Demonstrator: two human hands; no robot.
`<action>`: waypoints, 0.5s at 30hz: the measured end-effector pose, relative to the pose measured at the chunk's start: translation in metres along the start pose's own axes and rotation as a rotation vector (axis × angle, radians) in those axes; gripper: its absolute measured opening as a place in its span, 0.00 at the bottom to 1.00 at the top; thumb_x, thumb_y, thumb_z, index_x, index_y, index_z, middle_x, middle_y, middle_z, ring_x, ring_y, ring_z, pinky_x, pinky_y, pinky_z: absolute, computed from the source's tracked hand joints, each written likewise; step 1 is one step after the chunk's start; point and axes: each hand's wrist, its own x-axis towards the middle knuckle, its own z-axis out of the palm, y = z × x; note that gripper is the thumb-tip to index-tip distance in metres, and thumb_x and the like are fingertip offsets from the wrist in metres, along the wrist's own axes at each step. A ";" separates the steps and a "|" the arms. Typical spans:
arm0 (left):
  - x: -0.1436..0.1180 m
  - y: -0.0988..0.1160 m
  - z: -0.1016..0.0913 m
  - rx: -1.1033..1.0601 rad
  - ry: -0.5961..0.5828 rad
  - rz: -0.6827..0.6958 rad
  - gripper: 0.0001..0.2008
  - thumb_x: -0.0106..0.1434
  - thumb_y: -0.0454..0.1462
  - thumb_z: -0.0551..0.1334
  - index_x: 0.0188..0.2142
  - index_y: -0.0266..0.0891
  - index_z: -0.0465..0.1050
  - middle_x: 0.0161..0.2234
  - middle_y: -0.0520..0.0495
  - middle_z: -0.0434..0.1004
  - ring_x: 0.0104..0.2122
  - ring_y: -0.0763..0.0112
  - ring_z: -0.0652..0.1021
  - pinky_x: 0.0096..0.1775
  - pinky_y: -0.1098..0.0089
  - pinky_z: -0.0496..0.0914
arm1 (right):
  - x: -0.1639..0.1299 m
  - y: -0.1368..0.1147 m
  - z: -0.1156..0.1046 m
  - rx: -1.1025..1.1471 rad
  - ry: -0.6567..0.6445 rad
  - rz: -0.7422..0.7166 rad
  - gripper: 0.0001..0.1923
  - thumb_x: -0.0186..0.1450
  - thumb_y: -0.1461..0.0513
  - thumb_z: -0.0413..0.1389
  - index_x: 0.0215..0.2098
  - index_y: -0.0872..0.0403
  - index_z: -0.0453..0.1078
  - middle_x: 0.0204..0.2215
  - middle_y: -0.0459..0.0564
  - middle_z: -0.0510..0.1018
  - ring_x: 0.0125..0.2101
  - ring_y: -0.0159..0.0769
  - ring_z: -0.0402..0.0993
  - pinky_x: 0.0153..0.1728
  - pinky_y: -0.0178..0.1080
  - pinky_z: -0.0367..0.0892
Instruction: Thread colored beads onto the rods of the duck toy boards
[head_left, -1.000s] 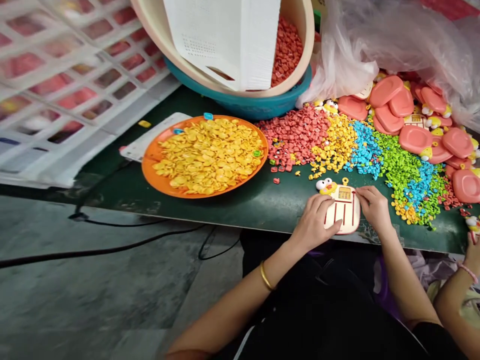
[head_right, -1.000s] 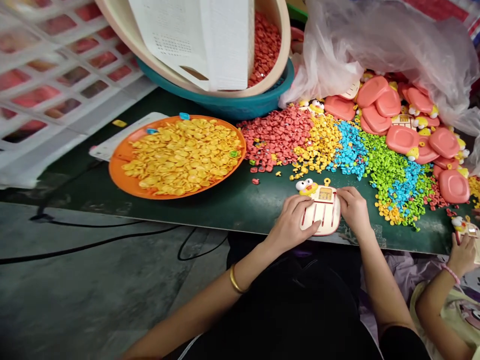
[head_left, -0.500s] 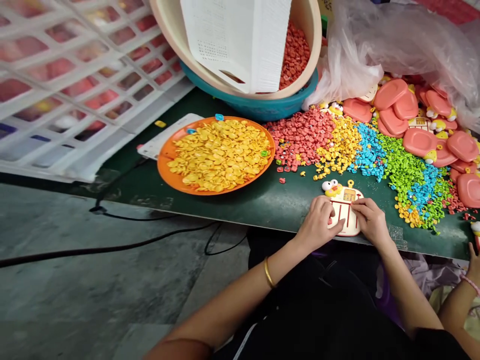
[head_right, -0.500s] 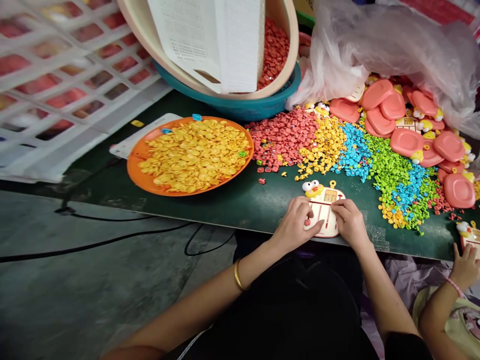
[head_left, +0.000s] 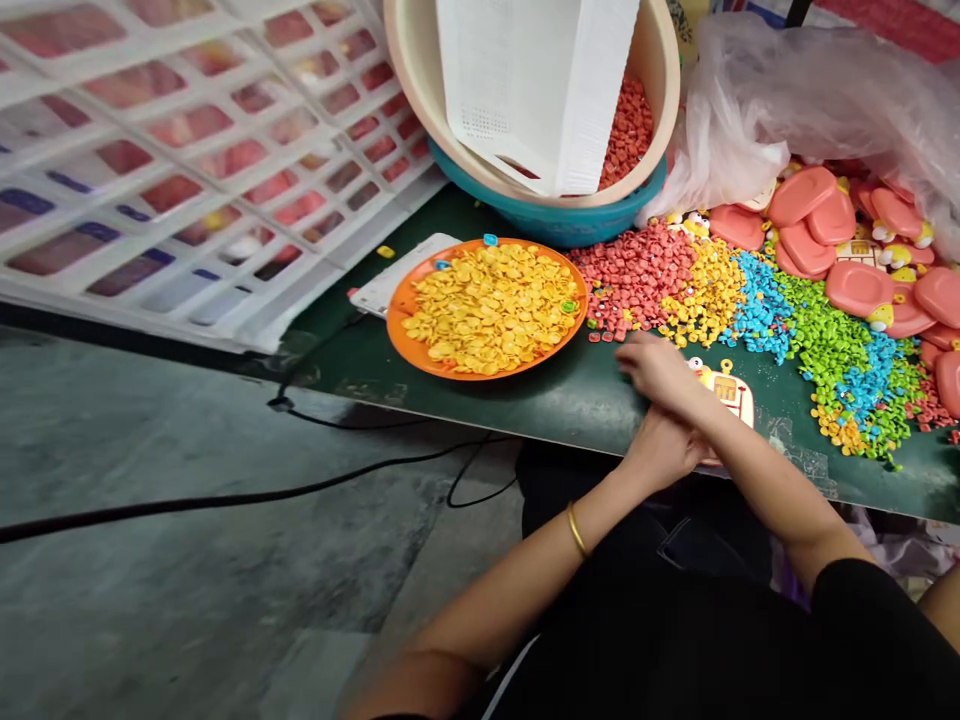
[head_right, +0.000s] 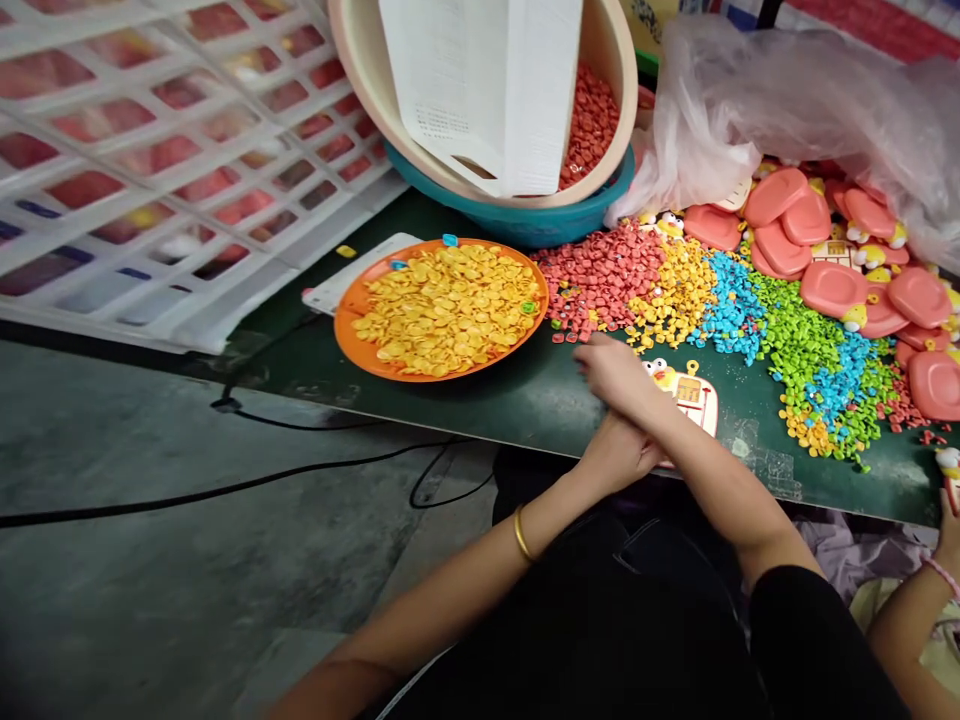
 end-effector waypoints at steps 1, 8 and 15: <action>-0.001 0.000 0.000 -0.007 0.015 -0.017 0.22 0.67 0.39 0.57 0.59 0.35 0.67 0.58 0.36 0.71 0.60 0.49 0.69 0.60 0.48 0.67 | -0.015 0.017 -0.015 -0.003 0.023 0.006 0.08 0.66 0.62 0.57 0.34 0.52 0.79 0.33 0.49 0.81 0.36 0.35 0.77 0.39 0.36 0.73; 0.001 0.004 -0.002 -0.081 0.131 -0.040 0.19 0.67 0.39 0.59 0.56 0.38 0.67 0.54 0.39 0.71 0.56 0.55 0.69 0.59 0.52 0.67 | -0.096 0.112 -0.056 0.010 0.325 0.159 0.13 0.68 0.57 0.54 0.37 0.51 0.81 0.36 0.53 0.76 0.39 0.41 0.73 0.43 0.45 0.71; 0.002 0.005 -0.001 -0.068 0.184 -0.085 0.07 0.64 0.40 0.61 0.36 0.40 0.65 0.37 0.44 0.67 0.46 0.56 0.70 0.49 0.56 0.71 | -0.095 0.112 -0.045 -0.059 0.290 0.079 0.15 0.71 0.58 0.51 0.43 0.52 0.80 0.35 0.52 0.71 0.38 0.39 0.70 0.41 0.43 0.70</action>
